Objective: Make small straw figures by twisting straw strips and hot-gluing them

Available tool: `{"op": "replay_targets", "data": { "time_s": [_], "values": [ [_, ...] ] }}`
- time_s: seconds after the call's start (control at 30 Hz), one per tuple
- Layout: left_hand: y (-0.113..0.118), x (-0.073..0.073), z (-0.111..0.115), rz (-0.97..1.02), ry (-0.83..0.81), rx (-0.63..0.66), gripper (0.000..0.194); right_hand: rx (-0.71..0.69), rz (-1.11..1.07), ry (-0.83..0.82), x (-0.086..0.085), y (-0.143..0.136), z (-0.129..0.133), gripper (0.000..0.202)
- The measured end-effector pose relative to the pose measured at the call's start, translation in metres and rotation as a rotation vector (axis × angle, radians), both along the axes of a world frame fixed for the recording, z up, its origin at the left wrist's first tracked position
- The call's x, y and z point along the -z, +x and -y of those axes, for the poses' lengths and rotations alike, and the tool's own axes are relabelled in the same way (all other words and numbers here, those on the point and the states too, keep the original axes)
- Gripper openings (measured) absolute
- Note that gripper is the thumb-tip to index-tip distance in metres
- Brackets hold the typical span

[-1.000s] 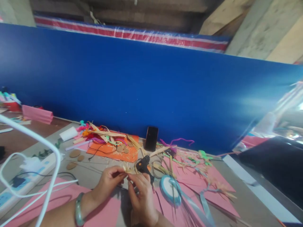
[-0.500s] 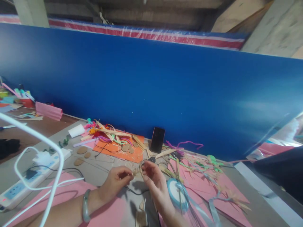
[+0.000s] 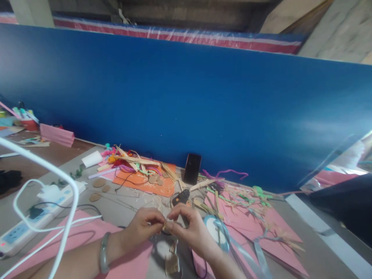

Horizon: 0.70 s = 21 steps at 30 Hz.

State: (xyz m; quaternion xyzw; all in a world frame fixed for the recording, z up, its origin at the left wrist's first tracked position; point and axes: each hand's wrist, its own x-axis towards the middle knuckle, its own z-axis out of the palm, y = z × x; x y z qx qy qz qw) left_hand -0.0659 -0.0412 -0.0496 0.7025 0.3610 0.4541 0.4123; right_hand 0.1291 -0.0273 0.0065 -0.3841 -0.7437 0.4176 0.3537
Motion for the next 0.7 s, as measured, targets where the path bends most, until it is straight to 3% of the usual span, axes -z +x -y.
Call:
{"op": "replay_targets", "data": {
  "time_s": [0.33,0.7],
  "values": [
    [0.001,-0.002,0.004,-0.004,0.027,0.054,0.026,0.018,-0.035,-0.058,-0.002,-0.005,0.003,0.025],
    [0.002,-0.004,0.006,0.003,0.001,0.042,0.022,0.059,-0.064,-0.135,0.009,-0.005,0.001,0.025]
  ]
}}
